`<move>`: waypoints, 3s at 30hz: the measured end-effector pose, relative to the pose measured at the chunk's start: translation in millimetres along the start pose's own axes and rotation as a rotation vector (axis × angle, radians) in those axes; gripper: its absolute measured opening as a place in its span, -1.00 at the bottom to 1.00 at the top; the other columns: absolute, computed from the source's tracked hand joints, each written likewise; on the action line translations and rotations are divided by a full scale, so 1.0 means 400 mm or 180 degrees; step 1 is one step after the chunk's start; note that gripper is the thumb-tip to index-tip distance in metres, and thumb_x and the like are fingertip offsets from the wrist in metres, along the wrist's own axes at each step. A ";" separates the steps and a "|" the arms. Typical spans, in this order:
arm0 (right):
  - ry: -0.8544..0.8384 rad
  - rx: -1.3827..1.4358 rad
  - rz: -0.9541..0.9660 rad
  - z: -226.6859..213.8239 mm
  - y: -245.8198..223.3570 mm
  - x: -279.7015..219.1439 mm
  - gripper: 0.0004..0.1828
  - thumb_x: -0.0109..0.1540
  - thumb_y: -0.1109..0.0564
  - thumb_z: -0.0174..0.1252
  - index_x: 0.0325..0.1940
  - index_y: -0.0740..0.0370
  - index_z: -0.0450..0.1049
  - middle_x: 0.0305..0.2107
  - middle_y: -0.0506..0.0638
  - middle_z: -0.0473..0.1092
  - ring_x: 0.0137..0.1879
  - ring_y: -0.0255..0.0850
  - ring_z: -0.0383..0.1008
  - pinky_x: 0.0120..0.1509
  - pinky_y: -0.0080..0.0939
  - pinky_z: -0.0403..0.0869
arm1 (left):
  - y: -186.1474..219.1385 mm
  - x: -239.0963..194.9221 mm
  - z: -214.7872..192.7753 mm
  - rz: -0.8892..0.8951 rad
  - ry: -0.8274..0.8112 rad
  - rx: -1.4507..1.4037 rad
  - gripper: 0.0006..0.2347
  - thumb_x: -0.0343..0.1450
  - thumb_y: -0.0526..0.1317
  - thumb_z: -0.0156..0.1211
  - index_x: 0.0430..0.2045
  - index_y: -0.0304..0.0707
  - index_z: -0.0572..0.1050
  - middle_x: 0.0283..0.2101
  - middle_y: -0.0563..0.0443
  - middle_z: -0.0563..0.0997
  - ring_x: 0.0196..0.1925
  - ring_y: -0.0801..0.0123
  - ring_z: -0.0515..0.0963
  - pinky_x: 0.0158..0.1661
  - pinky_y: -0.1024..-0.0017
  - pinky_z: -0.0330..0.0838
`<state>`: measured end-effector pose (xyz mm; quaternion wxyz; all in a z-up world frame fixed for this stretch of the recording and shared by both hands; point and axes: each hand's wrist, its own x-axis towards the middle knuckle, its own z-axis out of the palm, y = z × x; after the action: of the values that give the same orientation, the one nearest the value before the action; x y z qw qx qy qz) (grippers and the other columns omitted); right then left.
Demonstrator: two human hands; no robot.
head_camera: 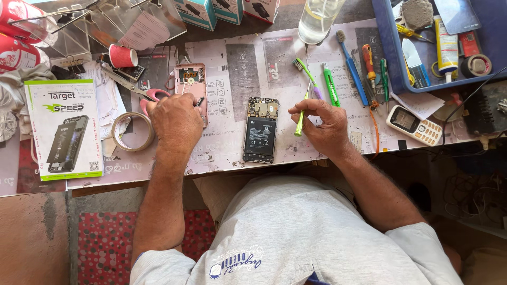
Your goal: The person disassembles a smartphone, removes the battery, and uses a green-handled screwdriver to adjust internal components. They then reassemble the phone and briefly test the screen before continuing adjustments.
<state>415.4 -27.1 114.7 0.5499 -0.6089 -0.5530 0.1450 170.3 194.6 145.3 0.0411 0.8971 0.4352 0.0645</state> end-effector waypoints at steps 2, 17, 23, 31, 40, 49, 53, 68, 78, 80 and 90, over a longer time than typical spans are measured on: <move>0.0006 0.0041 -0.0034 0.001 -0.001 -0.003 -0.76 0.30 0.34 0.31 0.02 0.27 0.48 -0.18 0.04 0.59 0.00 -0.22 0.66 0.11 -0.24 0.67 | -0.001 0.002 -0.003 -0.0101 -0.0026 -0.0185 -0.77 0.35 -0.03 0.42 -0.40 -0.21 0.69 -0.38 -0.12 0.69 -0.25 0.10 0.64 -0.07 0.11 0.25; 0.0011 -0.0045 -0.0092 -0.004 -0.002 -0.010 -0.82 0.31 0.30 0.31 -0.01 0.26 0.50 -0.20 0.04 0.60 -0.03 -0.23 0.66 0.12 -0.21 0.67 | -0.007 0.008 0.012 -0.0217 -0.0196 -0.0377 -0.89 0.31 -0.19 0.37 -0.39 -0.16 0.67 -0.33 -0.06 0.70 -0.24 0.14 0.64 -0.04 0.08 0.23; 0.0014 0.0001 -0.0099 -0.003 0.008 -0.014 -0.86 0.38 0.29 0.23 0.03 0.27 0.47 -0.19 0.03 0.60 -0.06 -0.26 0.67 0.02 -0.28 0.69 | -0.015 0.015 -0.032 -0.0406 -0.0458 -0.0782 -0.94 0.36 -0.21 0.30 -0.43 -0.14 0.62 -0.32 0.03 0.68 -0.24 0.21 0.63 0.15 -0.06 0.09; 0.0211 -0.0772 -0.0482 -0.010 0.009 -0.016 -0.82 0.36 0.23 0.34 0.05 0.26 0.56 -0.19 0.09 0.58 -0.09 -0.16 0.64 0.00 -0.18 0.59 | 0.022 0.030 -0.056 0.0825 -0.0150 -0.1919 -0.87 0.42 -0.22 0.31 -0.34 -0.32 0.55 -0.25 -0.16 0.61 -0.17 -0.03 0.59 -0.09 0.08 0.39; 0.0587 -0.0037 -0.0669 -0.013 0.060 -0.021 -0.68 0.34 0.05 0.39 0.04 0.32 0.57 -0.09 0.03 0.44 -0.14 -0.27 0.42 -0.09 -0.35 0.45 | 0.151 0.080 0.045 0.1790 -0.0830 -0.2375 -0.92 0.47 -0.31 0.29 -0.21 -0.25 0.65 -0.30 -0.07 0.69 -0.33 0.23 0.66 -0.26 0.27 0.50; 0.0135 0.0725 0.0184 -0.001 0.023 0.038 -0.78 0.42 0.03 0.12 -0.05 0.25 0.45 -0.30 -0.03 0.47 -0.27 -0.33 0.48 -0.19 -0.33 0.54 | 0.146 0.099 0.071 0.2086 -0.0771 -0.3049 -0.91 0.52 -0.37 0.26 -0.14 -0.26 0.63 -0.21 0.00 0.71 -0.21 0.34 0.70 -0.16 0.39 0.55; -0.0646 -0.1036 -0.0307 -0.014 -0.008 0.092 -0.89 0.54 0.23 0.33 0.04 0.30 0.52 -0.26 0.04 0.49 -0.31 -0.23 0.46 -0.21 -0.20 0.45 | 0.142 0.102 0.087 0.2201 -0.0659 -0.3190 -0.90 0.54 -0.38 0.23 -0.10 -0.31 0.60 -0.19 -0.04 0.70 -0.20 0.34 0.69 -0.16 0.39 0.55; -0.1147 -0.1393 -0.0662 0.007 -0.012 0.143 -0.80 0.32 0.43 0.35 -0.01 0.33 0.54 -0.19 0.08 0.52 -0.06 -0.13 0.58 0.02 -0.15 0.54 | 0.146 0.099 0.126 0.1955 -0.0450 -0.3329 -0.89 0.54 -0.34 0.28 -0.12 -0.40 0.56 -0.24 -0.08 0.68 -0.22 0.33 0.70 -0.19 0.40 0.60; -0.0727 -0.1838 -0.0542 -0.017 0.034 0.132 -0.94 0.44 0.33 0.26 -0.05 0.30 0.50 -0.25 0.03 0.47 -0.19 -0.17 0.48 -0.14 -0.16 0.44 | 0.130 0.110 0.114 0.1714 0.0141 -0.2158 -0.79 0.55 -0.18 0.39 -0.30 -0.42 0.60 -0.43 -0.17 0.60 -0.38 0.10 0.62 -0.26 0.12 0.50; -0.0708 -0.1681 -0.0419 -0.021 0.045 0.125 -0.97 0.48 0.30 0.21 -0.01 0.29 0.48 -0.27 0.00 0.46 -0.23 -0.23 0.43 -0.16 -0.23 0.41 | 0.119 0.110 0.106 0.1767 0.0315 -0.1953 -0.84 0.52 -0.23 0.37 -0.28 -0.41 0.61 -0.38 -0.18 0.60 -0.33 0.06 0.62 -0.22 0.09 0.49; -0.0525 -0.1399 0.0109 -0.037 0.083 0.120 -0.90 0.41 0.39 0.28 -0.15 0.30 0.53 -0.44 -0.07 0.42 -0.42 -0.33 0.34 -0.36 -0.29 0.28 | 0.130 0.102 0.045 0.1764 0.0206 -0.1575 -0.66 0.39 -0.12 0.49 -0.11 -0.38 0.56 -0.21 -0.20 0.60 -0.16 -0.09 0.58 -0.16 0.04 0.41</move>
<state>460.9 12.5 113.2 0.3546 -0.7093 -0.6040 0.0797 238.5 194.3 137.4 0.2239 0.9413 0.1482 0.2047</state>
